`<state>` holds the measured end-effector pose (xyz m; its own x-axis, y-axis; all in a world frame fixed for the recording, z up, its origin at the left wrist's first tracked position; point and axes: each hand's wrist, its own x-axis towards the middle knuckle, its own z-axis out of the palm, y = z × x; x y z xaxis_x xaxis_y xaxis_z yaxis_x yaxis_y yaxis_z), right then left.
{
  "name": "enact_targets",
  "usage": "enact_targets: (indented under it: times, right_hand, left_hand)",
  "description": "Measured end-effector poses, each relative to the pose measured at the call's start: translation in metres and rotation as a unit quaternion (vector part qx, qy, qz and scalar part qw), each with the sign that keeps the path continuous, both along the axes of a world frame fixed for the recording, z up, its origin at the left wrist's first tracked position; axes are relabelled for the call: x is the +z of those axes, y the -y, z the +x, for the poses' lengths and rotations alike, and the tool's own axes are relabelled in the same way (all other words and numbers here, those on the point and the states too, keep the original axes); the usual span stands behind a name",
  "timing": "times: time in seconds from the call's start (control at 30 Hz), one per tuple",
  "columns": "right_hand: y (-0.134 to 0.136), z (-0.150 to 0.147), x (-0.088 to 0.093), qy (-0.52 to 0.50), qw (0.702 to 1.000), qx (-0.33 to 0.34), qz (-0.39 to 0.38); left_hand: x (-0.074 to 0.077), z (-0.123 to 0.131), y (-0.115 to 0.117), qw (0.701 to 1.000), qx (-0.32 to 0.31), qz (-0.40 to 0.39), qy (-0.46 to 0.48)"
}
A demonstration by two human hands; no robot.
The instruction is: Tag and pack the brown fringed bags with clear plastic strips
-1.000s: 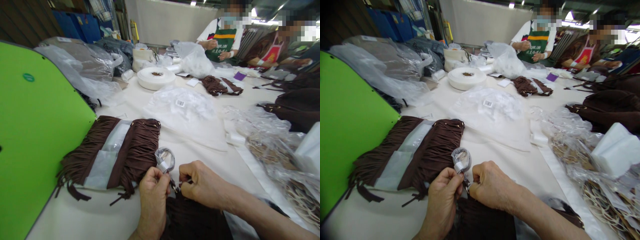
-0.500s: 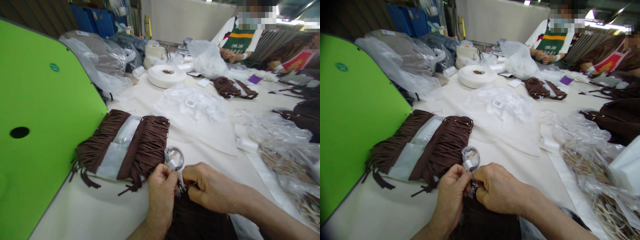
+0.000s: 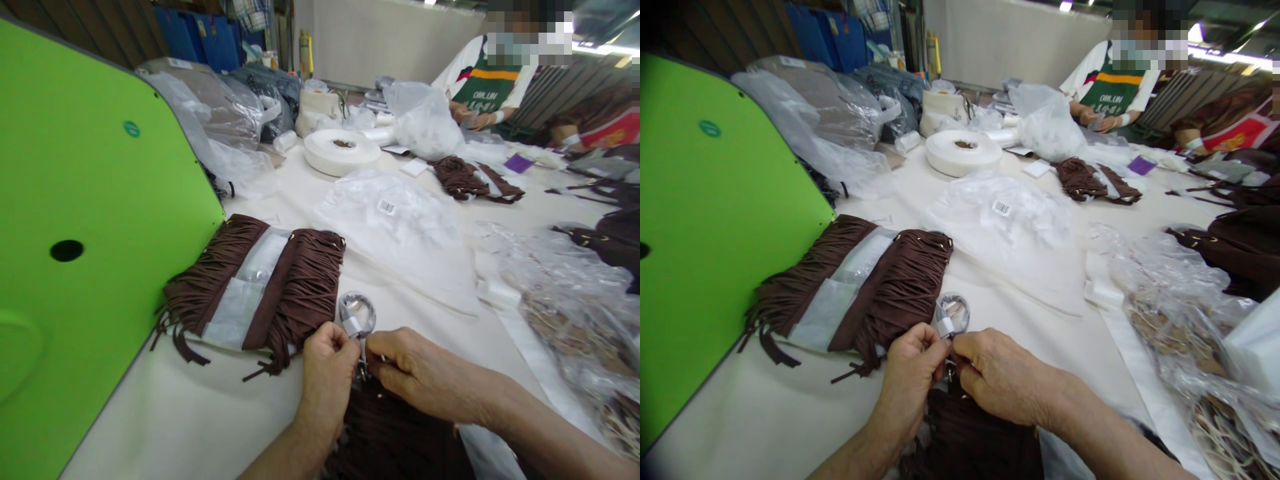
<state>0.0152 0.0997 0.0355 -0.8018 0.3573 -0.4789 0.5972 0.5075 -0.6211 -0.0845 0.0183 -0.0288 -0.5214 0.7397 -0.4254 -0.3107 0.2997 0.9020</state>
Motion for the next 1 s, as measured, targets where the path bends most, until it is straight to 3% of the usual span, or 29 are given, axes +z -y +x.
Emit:
enact_targets:
  times: [0.4, 0.57, 0.63, 0.7, 0.8, 0.9, 1.0]
  right_hand:
    - [0.004, -0.004, -0.003, -0.014, 1.0, 0.0, 0.0]
    - [0.007, -0.001, -0.009, -0.016, 1.0, -0.01, 0.008]
    - [0.009, -0.001, -0.01, -0.01, 1.0, -0.013, 0.018]
    - [0.011, -0.003, -0.01, -0.002, 1.0, -0.013, 0.025]
    - [0.012, -0.005, -0.009, 0.002, 0.999, -0.009, 0.032]
    - [0.012, -0.005, -0.009, -0.002, 0.999, -0.007, 0.035]
    - [0.012, -0.005, -0.011, -0.006, 0.999, -0.009, 0.035]
  left_hand:
    - [0.006, -0.006, 0.005, 1.0, -0.01, -0.007, -0.007]
    - [0.007, -0.013, 0.016, 0.996, -0.08, -0.026, 0.003]
    - [0.007, -0.016, 0.025, 0.992, -0.115, -0.034, -0.038]
    - [0.005, -0.017, 0.033, 0.979, -0.136, -0.041, -0.149]
    - [0.003, -0.013, 0.043, 0.933, -0.186, -0.059, -0.303]
    - [0.004, -0.007, 0.046, 0.894, -0.249, -0.09, -0.361]
    - [0.005, -0.002, 0.044, 0.868, -0.26, -0.116, -0.406]
